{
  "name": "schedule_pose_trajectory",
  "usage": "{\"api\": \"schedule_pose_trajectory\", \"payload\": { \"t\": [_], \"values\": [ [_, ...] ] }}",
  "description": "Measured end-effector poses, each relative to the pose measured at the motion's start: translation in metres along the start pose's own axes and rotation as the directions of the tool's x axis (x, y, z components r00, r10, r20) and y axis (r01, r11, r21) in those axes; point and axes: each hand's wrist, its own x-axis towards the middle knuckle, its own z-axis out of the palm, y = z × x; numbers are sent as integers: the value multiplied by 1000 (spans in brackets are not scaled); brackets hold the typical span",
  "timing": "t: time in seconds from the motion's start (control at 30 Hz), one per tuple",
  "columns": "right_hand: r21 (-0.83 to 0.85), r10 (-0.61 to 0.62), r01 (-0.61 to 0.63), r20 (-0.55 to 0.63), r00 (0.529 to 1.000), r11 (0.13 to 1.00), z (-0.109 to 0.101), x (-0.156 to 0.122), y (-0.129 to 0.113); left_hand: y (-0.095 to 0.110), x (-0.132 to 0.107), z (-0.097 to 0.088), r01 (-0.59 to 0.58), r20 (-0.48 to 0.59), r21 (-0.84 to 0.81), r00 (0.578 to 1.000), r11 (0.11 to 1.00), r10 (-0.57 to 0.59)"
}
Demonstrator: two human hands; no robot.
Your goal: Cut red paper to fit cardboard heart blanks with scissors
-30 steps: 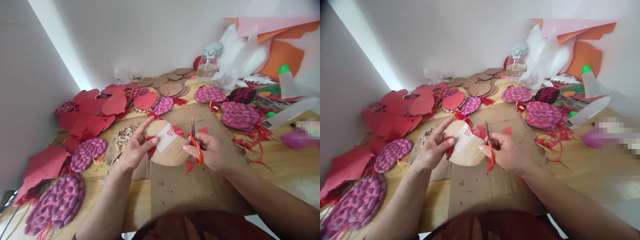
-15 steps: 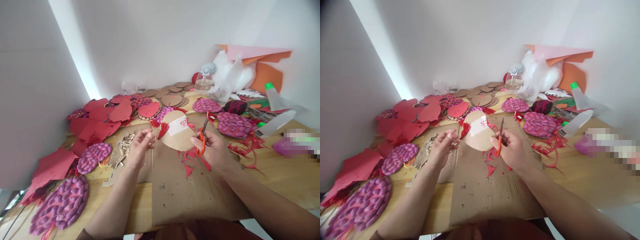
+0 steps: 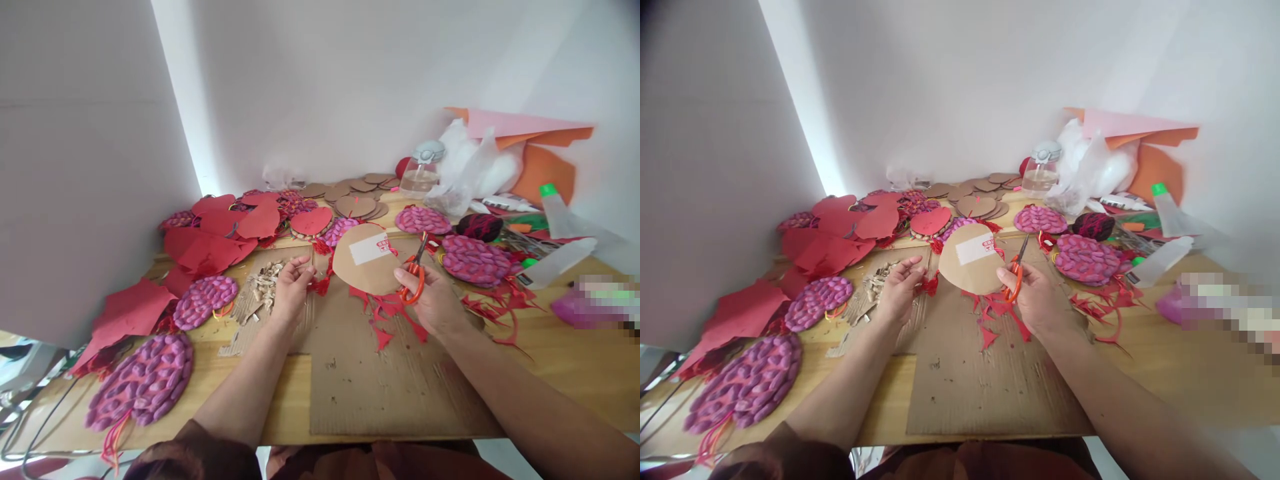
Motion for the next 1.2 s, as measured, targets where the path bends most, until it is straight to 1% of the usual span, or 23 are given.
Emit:
{"api": "schedule_pose_trajectory", "payload": {
  "t": [0.17, 0.23, 0.3, 0.37, 0.43, 0.47, 0.53, 0.57, 0.6, 0.63, 0.67, 0.73, 0.83, 0.9, 1.1, 1.2],
  "values": [
    [120, 88, -90, 23, 996, 989, 0, 3, -4, 4, 0, 0, -26, -76, -26, 997, 999, 24],
    [159, 101, -106, 39, 994, 982, 0, 4, -4, 8, -1, 0, -8, -77, -15, 997, 1000, 7],
    [187, 108, -114, 42, 993, 976, -1, 6, -3, 12, -4, 1, 24, -44, 4, 999, 1000, -24],
    [208, 108, -112, 29, 994, 972, -2, 7, -1, 14, -8, 3, 29, 25, 31, 999, 999, -29],
    [225, 101, -99, 6, 995, 969, -3, 9, 1, 13, -13, 6, -39, 151, 66, 988, 997, 29],
    [232, 96, -92, -6, 995, 968, -3, 9, 1, 12, -16, 8, -92, 232, 82, 970, 992, 70],
    [242, 90, -82, -21, 996, 967, -3, 10, 1, 8, -22, 12, -175, 393, 92, 911, 980, 126],
    [243, 90, -82, -22, 996, 967, -3, 10, 1, 6, -24, 14, -186, 455, 93, 882, 978, 124],
    [242, 91, -83, -20, 996, 967, -3, 10, 0, 3, -26, 15, -179, 497, 96, 861, 979, 108],
    [240, 92, -85, -18, 996, 967, -3, 10, 0, 0, -28, 16, -162, 516, 101, 852, 982, 87],
    [235, 93, -88, -14, 996, 968, -2, 10, 0, -2, -29, 17, -144, 520, 108, 852, 984, 67],
    [222, 94, -90, -8, 996, 971, -2, 9, 0, -4, -29, 18, -120, 500, 132, 865, 984, 39],
    [208, 93, -90, -2, 996, 974, -2, 9, 0, -4, -28, 18, -113, 467, 191, 884, 975, 11],
    [201, 94, -92, 2, 996, 975, -2, 9, 0, -4, -26, 17, -95, 462, 204, 887, 974, -10],
    [179, 99, -100, 14, 995, 979, 1, 6, -1, -4, -27, 18, 13, 491, 72, 870, 997, -47],
    [159, 93, -98, 34, 995, 982, 4, 3, 0, -2, -31, 21, 158, 482, 0, 865, 987, -138]
  ]
}}
